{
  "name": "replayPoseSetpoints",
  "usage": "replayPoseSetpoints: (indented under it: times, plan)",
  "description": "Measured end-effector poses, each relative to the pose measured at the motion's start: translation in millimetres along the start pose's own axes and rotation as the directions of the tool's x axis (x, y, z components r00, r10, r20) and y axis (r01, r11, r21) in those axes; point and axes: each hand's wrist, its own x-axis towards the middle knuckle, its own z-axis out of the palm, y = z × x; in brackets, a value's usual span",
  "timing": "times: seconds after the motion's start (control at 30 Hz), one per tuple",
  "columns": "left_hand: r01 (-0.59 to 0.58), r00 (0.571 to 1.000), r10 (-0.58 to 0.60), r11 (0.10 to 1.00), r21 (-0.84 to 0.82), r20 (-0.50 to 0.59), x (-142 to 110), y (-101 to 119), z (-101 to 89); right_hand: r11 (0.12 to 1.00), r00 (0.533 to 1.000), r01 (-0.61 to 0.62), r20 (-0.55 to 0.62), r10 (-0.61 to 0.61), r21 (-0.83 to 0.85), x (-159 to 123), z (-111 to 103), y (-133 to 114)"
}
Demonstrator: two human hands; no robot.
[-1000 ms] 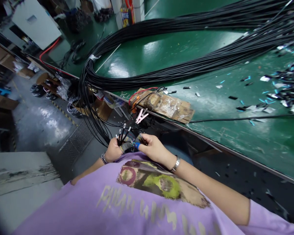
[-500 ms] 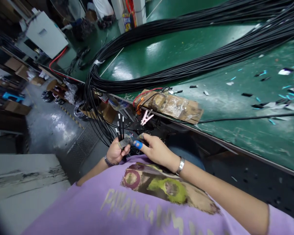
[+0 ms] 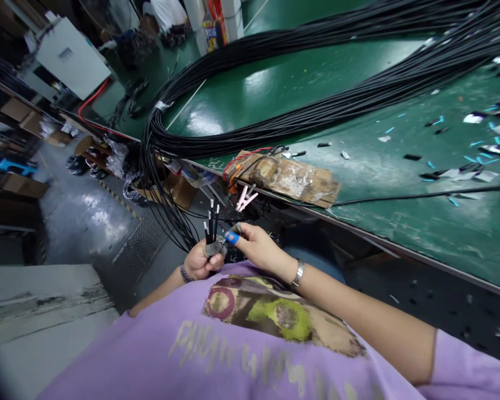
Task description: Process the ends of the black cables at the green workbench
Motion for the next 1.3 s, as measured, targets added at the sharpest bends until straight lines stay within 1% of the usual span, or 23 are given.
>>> replayPoseSetpoints:
  times: [0.1,0.23,0.33,0.43,0.6,0.77,1.0,1.13,1.3]
  plan:
    - [0.026,0.999,-0.024,0.995,-0.095,0.024,2,2,-2.8,0.999,0.999,0.027,-0.032,-0.028,-0.039,1,0,1]
    - [0.012,1.000,-0.009,0.988,-0.152,0.016,3,4,-5.0,0.970,0.992,0.119,-0.026,-0.127,-0.211,-2,-3,5]
    - [0.002,1.000,0.002,0.986,-0.167,0.020,4,5,-5.5,0.936,0.985,0.166,0.012,-0.170,-0.312,-5,-4,5]
    - [-0.024,1.000,0.026,0.986,-0.167,0.011,5,4,-4.3,0.920,0.981,0.194,0.062,-0.184,-0.341,-9,-5,2]
    - [-0.045,0.999,0.043,0.989,-0.141,-0.015,4,3,0.5,0.897,0.981,0.190,0.049,-0.186,-0.400,-13,-5,-2]
    - [-0.081,0.993,0.070,0.990,-0.118,-0.099,3,2,5.0,0.911,0.985,0.170,0.080,-0.151,-0.376,-13,-5,-2]
    - [-0.129,0.982,0.117,0.989,-0.067,-0.150,2,-1,8.4,0.929,0.983,0.180,0.095,-0.158,-0.324,-13,-5,-3]
    - [-0.165,0.969,0.156,0.986,-0.032,-0.192,2,-3,8.5,0.928,0.982,0.189,0.091,-0.168,-0.321,-14,-5,-1]
    - [-0.202,0.948,0.196,0.979,0.002,-0.250,3,-7,7.1,0.932,0.987,0.158,0.088,-0.137,-0.325,-15,-5,0]
